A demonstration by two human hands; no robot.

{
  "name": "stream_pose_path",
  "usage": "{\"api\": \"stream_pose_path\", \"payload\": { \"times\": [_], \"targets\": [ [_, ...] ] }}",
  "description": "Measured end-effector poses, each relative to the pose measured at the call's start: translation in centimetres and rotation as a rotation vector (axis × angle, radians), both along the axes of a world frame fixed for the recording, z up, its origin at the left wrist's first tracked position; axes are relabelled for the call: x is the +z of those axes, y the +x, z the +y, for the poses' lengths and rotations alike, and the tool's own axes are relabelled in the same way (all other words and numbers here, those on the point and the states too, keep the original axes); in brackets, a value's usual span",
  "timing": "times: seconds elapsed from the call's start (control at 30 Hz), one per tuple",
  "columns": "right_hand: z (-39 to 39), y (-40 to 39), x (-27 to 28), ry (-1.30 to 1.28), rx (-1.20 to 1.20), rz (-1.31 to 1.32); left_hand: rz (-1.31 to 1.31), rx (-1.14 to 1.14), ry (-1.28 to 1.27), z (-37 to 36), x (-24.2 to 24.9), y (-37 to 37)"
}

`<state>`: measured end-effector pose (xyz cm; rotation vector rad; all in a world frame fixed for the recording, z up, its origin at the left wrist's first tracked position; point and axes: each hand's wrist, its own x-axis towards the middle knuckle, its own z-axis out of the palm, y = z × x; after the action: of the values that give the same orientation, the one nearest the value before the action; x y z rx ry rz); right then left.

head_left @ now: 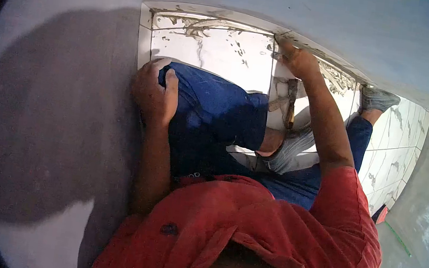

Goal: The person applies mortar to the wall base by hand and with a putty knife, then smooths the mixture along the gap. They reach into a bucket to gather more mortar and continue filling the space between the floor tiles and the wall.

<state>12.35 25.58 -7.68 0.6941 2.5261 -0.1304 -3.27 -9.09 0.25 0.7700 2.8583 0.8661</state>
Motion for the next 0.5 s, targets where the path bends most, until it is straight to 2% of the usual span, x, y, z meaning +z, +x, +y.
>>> {"api": "stream_pose_path", "payload": {
  "times": [0.03,0.17,0.3,0.4,0.5],
  "targets": [
    [0.1,0.1,0.3,0.019,-0.002,-0.046,0.001,0.001,-0.004,0.1,0.1,0.0],
    [-1.8,-1.0,1.5,-0.096,-0.005,0.129,0.068,0.008,-0.012,-0.1,-0.3,-0.1],
    [-3.2,-2.5,0.6,-0.04,-0.02,0.098,0.059,-0.008,0.004,-0.1,-0.5,-0.1],
    [-2.0,-0.9,0.9,-0.041,-0.108,-0.008,0.05,-0.009,0.027,0.1,0.0,-0.2],
    [-1.7,1.1,1.4,0.029,-0.137,-0.006,0.046,0.0,0.019,0.1,-0.3,-0.1]
  ]
}}
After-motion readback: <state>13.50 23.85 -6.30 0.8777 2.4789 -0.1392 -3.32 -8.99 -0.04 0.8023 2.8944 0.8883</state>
